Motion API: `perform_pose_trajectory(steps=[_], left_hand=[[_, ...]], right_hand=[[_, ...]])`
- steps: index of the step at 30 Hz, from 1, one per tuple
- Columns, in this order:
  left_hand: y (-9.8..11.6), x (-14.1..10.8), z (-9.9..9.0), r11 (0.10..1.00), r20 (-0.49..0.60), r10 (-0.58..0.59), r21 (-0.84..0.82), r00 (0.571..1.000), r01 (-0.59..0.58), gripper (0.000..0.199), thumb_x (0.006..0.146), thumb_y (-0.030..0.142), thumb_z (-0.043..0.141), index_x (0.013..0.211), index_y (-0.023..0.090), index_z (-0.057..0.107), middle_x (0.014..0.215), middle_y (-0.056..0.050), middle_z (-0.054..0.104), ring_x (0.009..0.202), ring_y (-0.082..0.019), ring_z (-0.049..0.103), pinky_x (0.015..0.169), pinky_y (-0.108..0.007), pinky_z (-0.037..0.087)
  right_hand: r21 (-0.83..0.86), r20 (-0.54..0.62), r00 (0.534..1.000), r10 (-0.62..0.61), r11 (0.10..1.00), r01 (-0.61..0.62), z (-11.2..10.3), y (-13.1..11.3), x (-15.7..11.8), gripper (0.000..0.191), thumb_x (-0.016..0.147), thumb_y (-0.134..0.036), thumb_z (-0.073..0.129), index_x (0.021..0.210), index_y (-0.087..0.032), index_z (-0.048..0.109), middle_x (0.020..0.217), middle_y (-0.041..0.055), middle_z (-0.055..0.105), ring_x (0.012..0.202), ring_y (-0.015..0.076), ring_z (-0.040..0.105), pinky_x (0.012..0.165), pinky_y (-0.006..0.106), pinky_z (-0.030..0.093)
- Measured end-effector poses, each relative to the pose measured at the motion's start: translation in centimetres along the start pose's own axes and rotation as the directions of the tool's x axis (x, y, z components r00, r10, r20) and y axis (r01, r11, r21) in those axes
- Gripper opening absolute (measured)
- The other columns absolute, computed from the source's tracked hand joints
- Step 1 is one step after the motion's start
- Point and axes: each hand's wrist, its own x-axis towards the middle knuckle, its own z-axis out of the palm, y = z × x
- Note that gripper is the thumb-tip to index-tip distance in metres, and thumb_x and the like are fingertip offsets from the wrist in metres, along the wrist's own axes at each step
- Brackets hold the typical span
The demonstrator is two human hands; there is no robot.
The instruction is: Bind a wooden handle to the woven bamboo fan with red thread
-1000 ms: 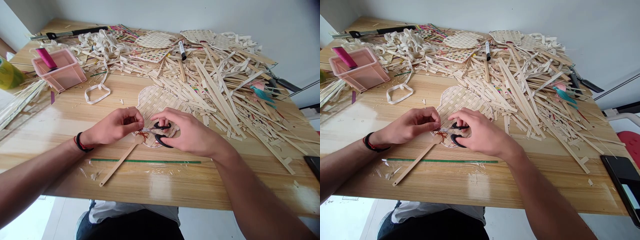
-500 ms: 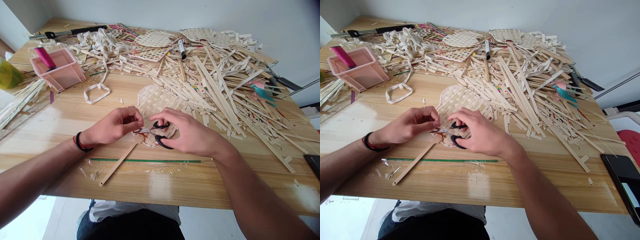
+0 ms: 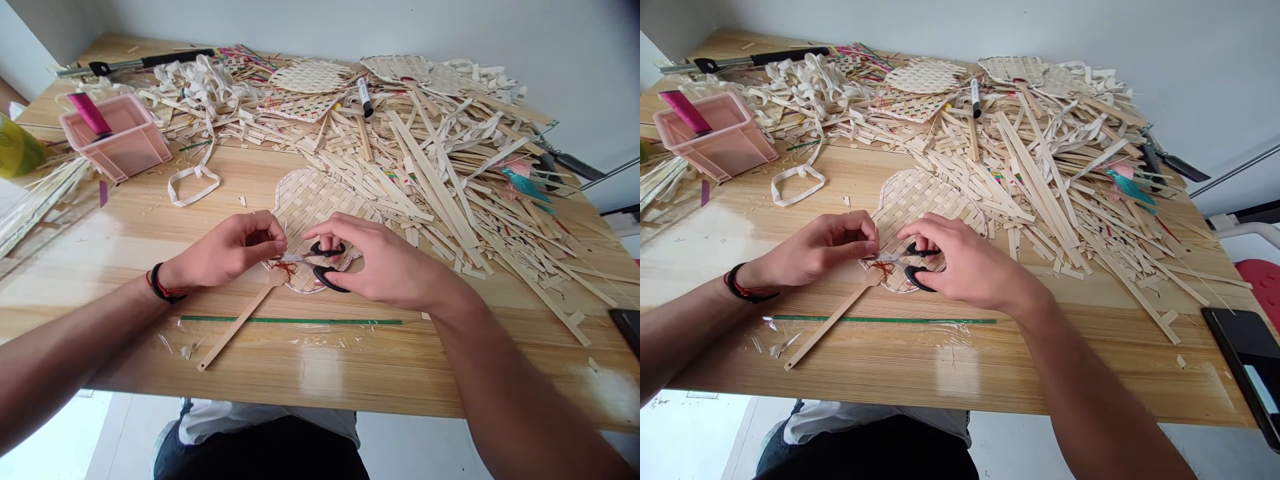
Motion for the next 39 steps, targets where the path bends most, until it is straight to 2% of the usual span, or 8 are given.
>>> perform_pose_trajectory(steps=[8, 39], left_hand=[[0.06, 0.04, -0.05, 1.000, -0.001, -0.008, -0.004, 1.000, 0.008, 0.016, 0.099, 0.030, 0.065, 0.091, 0.016, 0.064, 0.082, -0.001, 0.063, 0.073, -0.014, 0.053, 0.068, -0.029, 0.040], [0.00, 0.04, -0.06, 1.000, 0.002, -0.010, 0.000, 1.000, 0.010, 0.017, 0.100, 0.031, 0.065, 0.092, 0.016, 0.064, 0.084, -0.002, 0.063, 0.075, -0.014, 0.055, 0.069, -0.029, 0.041]], right_hand=[[0.006, -0.015, 1.000, -0.009, 1.000, 0.009, 0.10, 0.03, 0.04, 0.039, 0.082, -0.019, 0.070, 0.120, -0.025, 0.068, 0.102, 0.0037, 0.068, 0.091, 0.0220, 0.065, 0.083, 0.037, 0.053], [0.006, -0.011, 1.000, -0.002, 1.000, 0.002, 0.10, -0.14, 0.21, 0.038, 0.081, -0.016, 0.070, 0.117, -0.026, 0.070, 0.096, 0.0021, 0.067, 0.086, 0.0212, 0.064, 0.079, 0.036, 0.052]])
